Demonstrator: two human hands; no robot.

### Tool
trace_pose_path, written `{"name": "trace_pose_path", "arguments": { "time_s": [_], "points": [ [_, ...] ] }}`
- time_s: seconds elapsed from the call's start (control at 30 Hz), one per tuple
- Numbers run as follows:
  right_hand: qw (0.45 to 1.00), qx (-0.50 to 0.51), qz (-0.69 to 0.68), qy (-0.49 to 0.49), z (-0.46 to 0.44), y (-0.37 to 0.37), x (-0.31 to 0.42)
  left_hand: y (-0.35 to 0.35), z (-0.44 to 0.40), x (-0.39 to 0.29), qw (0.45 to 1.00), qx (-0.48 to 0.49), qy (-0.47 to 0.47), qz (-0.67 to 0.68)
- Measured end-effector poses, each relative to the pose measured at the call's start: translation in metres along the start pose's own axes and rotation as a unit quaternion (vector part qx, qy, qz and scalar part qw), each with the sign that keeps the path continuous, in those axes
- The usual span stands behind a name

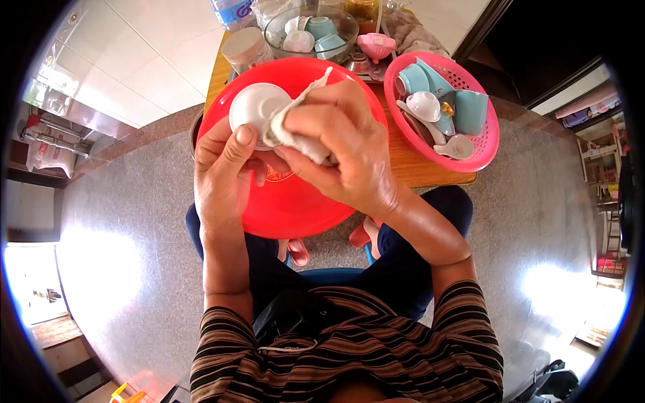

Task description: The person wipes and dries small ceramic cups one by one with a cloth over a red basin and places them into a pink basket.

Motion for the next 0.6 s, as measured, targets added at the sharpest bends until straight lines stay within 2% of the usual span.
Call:
{"name": "trace_pose_path", "arguments": {
  "time_s": [0.03,0.13,0.2,0.3,0.33,0.37,0.4,0.43,0.5,0.53,0.6],
  "points": [
    [0.999,0.028,0.014,-0.009,0.002,0.002,0.003,-0.001,0.000,-0.001,1.000,0.000,0.000,0.000],
    [0.999,0.014,0.032,-0.037,0.004,0.003,0.003,-0.006,-0.001,0.000,0.999,0.022,-0.031,0.020],
    [0.997,0.011,0.048,-0.064,-0.001,0.000,0.003,-0.009,-0.002,0.007,0.994,0.061,-0.035,0.083],
    [0.999,-0.011,-0.006,-0.031,-0.010,-0.007,0.000,-0.003,0.000,0.002,0.996,0.044,-0.043,0.057],
    [0.993,0.011,-0.095,0.069,-0.005,-0.006,-0.010,0.000,0.000,0.001,0.996,0.045,-0.043,0.057],
    [0.968,0.033,-0.183,0.168,-0.002,-0.005,-0.019,0.002,0.001,-0.001,0.998,0.065,-0.024,-0.002],
    [0.971,0.039,-0.175,0.161,-0.004,-0.007,-0.020,0.005,0.001,-0.002,0.995,0.085,-0.006,-0.061],
    [0.971,0.038,-0.174,0.162,-0.005,-0.009,-0.020,0.006,0.000,0.001,0.994,0.086,-0.006,-0.061],
    [0.994,0.021,-0.073,0.081,-0.008,-0.013,-0.016,0.009,-0.001,0.003,0.947,0.103,0.089,-0.291],
    [0.994,0.021,-0.073,0.082,-0.008,-0.012,-0.015,0.015,-0.001,-0.001,0.940,0.083,0.066,-0.324],
    [1.000,0.009,0.006,-0.006,-0.007,-0.008,-0.006,0.015,-0.001,0.001,0.926,0.068,0.080,-0.363]
  ]
}}
Point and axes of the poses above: each hand's wrist, its own z-axis away from the middle knuckle, its own y-axis out of the palm, x = y × z, the point moved 3 cm from there along -z, towards the middle knuckle, and after that the axes turned 3 degrees about x, right-handed, at the moved point
